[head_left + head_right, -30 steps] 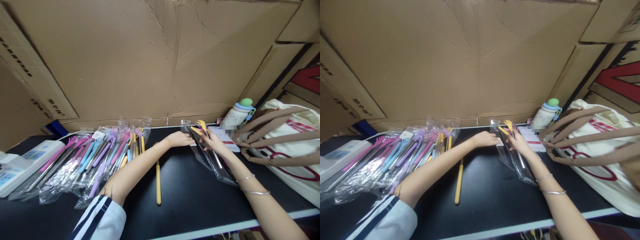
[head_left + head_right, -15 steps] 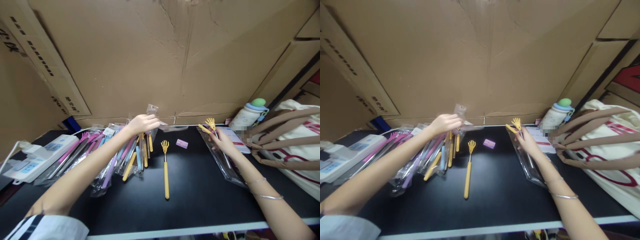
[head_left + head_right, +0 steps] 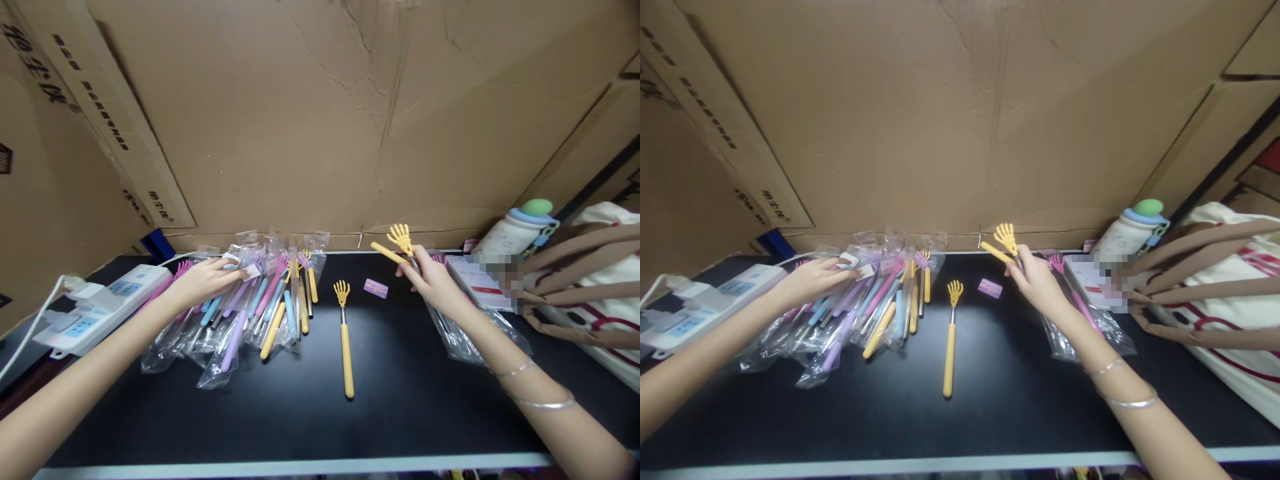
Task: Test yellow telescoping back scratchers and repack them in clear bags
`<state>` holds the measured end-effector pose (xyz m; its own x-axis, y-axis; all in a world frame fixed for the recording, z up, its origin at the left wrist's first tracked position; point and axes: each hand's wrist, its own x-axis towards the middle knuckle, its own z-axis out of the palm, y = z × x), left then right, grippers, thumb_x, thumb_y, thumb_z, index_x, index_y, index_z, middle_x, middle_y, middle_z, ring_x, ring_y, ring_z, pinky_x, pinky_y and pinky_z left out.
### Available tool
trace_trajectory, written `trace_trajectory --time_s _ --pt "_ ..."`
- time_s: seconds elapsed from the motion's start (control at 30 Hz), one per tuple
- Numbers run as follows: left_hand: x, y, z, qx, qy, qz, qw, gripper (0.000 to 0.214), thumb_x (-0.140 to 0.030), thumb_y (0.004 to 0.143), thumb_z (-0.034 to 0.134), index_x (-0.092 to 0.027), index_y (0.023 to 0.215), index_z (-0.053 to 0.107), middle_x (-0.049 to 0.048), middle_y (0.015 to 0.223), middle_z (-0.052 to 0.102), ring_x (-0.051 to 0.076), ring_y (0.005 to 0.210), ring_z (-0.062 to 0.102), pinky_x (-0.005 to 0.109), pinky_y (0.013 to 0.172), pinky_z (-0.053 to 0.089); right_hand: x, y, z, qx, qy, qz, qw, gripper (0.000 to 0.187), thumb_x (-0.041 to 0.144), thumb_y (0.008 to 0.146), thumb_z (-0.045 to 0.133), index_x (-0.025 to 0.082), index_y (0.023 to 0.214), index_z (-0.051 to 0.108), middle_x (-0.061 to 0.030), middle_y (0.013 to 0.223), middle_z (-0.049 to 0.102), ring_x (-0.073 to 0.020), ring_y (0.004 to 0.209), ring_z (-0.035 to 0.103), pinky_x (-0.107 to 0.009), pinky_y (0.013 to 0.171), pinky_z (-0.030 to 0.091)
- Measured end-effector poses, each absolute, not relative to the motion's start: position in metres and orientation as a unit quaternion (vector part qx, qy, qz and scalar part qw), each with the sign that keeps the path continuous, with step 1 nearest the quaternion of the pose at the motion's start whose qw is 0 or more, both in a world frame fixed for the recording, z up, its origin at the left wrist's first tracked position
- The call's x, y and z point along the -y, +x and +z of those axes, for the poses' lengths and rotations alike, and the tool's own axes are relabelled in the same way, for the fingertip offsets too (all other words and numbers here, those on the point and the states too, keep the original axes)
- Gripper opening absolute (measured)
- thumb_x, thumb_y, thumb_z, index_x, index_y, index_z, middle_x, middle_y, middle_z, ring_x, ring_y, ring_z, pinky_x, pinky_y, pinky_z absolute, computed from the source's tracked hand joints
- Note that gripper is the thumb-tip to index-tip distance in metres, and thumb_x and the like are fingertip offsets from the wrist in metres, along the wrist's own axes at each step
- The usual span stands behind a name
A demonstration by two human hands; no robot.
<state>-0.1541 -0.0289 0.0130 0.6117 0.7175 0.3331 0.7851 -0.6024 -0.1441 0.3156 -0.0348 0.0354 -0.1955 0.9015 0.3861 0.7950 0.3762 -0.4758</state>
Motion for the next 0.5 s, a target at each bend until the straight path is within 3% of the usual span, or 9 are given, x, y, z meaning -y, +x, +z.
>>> trace_trajectory --time_s 0.17,0.33,0.43,0.5 --pt "0.036 -0.159 0.019 0.413 -0.896 -0.098 0.127 0.039 -0.015 0.083 0.035 -0.031 0.101 0.065 0.0029 0.112 0.066 0.023 0.108 0.055 0.037 0.090 0.042 0.036 0.252 0.062 0.817 -0.515 0.089 0.243 0.016 0.033 0.089 0.039 0.023 0.101 0.043 -0.0052 0.078 0.066 -0.0216 0.068 0.061 -0.028 0.061 0.040" --pt "0.053 -0.133 0.029 0.555 -0.804 -0.175 0.119 0.033 -0.034 0.088 0.035 -0.028 0.104 0.064 0.0051 0.098 0.068 0.025 0.095 0.060 0.033 0.076 0.045 0.023 0.158 0.067 0.816 -0.450 0.243 0.269 0.009 0.027 0.089 0.040 0.021 0.094 0.044 -0.0009 0.069 0.062 -0.0195 0.067 0.059 -0.027 0.064 0.039" --pt "0.057 -0.109 0.027 0.628 -0.733 -0.257 -0.048 0.040 -0.050 0.088 0.035 -0.027 0.114 0.055 0.0015 0.091 0.070 0.024 0.089 0.063 0.033 0.075 0.045 0.013 0.104 0.054 0.814 -0.420 0.299 0.266 0.010 0.027 0.092 0.036 0.021 0.091 0.043 0.0024 0.066 0.063 -0.0160 0.067 0.060 -0.025 0.065 0.041" --pt "0.055 -0.096 0.022 0.609 -0.694 -0.334 -0.191 0.047 -0.058 0.084 0.037 -0.022 0.107 0.056 0.0032 0.085 0.069 0.024 0.086 0.063 0.032 0.074 0.046 0.010 0.077 0.044 0.809 -0.411 0.324 0.268 0.011 0.029 0.093 0.036 0.020 0.093 0.043 0.0019 0.068 0.064 -0.0156 0.069 0.061 -0.025 0.066 0.042"
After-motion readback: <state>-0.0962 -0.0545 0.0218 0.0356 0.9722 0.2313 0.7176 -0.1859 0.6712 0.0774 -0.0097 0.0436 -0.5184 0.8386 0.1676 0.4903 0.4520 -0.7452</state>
